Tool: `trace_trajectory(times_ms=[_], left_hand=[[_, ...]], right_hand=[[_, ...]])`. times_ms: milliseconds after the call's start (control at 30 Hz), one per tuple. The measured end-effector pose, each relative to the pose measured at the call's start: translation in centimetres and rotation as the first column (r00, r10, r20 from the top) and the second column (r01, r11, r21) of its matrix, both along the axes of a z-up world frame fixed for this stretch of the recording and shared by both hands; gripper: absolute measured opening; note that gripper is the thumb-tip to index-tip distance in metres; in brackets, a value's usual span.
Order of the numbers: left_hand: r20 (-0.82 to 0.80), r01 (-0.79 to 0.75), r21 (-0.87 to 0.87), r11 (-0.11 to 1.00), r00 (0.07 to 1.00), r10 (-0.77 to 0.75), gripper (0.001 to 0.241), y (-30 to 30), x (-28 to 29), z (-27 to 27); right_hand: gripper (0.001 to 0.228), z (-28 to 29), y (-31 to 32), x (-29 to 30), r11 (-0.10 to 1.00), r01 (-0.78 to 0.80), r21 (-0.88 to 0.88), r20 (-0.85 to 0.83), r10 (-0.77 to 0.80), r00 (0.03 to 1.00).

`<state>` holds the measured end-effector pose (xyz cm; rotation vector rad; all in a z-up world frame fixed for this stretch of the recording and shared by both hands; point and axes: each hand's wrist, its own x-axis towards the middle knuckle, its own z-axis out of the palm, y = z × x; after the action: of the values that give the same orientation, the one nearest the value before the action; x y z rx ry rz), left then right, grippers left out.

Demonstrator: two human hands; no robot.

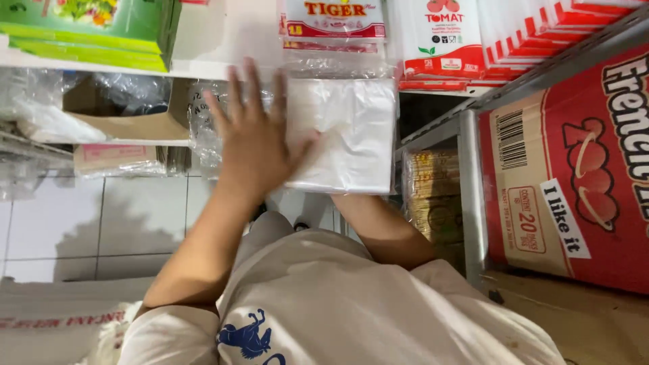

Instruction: The person picks up packs of plastic bags from a shelf, taps them by hand, and puts them back, then handles packs of instant noodles on another shelf.

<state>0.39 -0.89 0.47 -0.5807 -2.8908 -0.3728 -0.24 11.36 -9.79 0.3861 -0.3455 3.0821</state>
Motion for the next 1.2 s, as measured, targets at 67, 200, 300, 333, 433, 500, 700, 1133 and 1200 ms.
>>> trace_trajectory(times_ms=[67,200,300,333,433,500,700,1133,1200], left_hand=[[-0.011,0.238,0.032,0.971,0.971,-0.238,0.099,1.8,1.6,-0.7],[-0.097,0.448,0.105,0.888,0.893,-0.439,0.095,4.3,0.8,-1.9],[-0.031,0.312,-0.040,0.949,0.949,-0.314,0.096,2.0,-3.2,-1.9],[0.051,0.301,0.066,0.951,0.951,-0.304,0.097,1.0,-3.8,-1.5],[0.168,0.347,0.441,0.828,0.874,-0.456,0.105,-0.9,-4.6,0.8],[0.020,0.465,0.726,0.507,0.723,-0.691,0.114,-0.8,-3.4,2.3],[-0.403,0.677,0.559,0.479,0.727,-0.556,0.085,2.6,-7.9,2.6],[-0.123,0.371,0.562,0.739,0.921,-0.369,0.092,1.8,-20.7,-4.1],[-0.137,0.387,0.616,0.687,0.911,-0.390,0.090,2.9,-20.3,-5.0]], right_hand=[[0.091,0.0,-8.0,1.1,0.910,0.379,-0.171,-0.295,-0.414,0.861],[0.073,0.2,-2.5,0.4,0.985,0.172,0.022,-0.326,-0.155,0.933],[0.071,0.9,-2.6,-1.4,0.973,0.222,0.062,-0.253,-0.200,0.947],[0.071,1.4,-2.3,-2.1,0.961,0.252,0.114,-0.234,-0.221,0.947],[0.068,4.1,-0.3,-4.5,0.797,0.436,0.418,-0.220,-0.377,0.900],[0.067,6.5,1.6,-5.6,0.398,0.534,0.746,-0.292,-0.525,0.799],[0.071,11.7,4.9,-7.9,-0.491,0.455,0.742,-0.662,-0.644,0.384],[0.061,7.3,8.7,-20.4,-0.900,0.123,0.418,-0.679,-0.219,0.701],[0.056,7.5,8.2,-19.3,-0.890,0.002,0.456,-0.592,-0.301,0.747]])
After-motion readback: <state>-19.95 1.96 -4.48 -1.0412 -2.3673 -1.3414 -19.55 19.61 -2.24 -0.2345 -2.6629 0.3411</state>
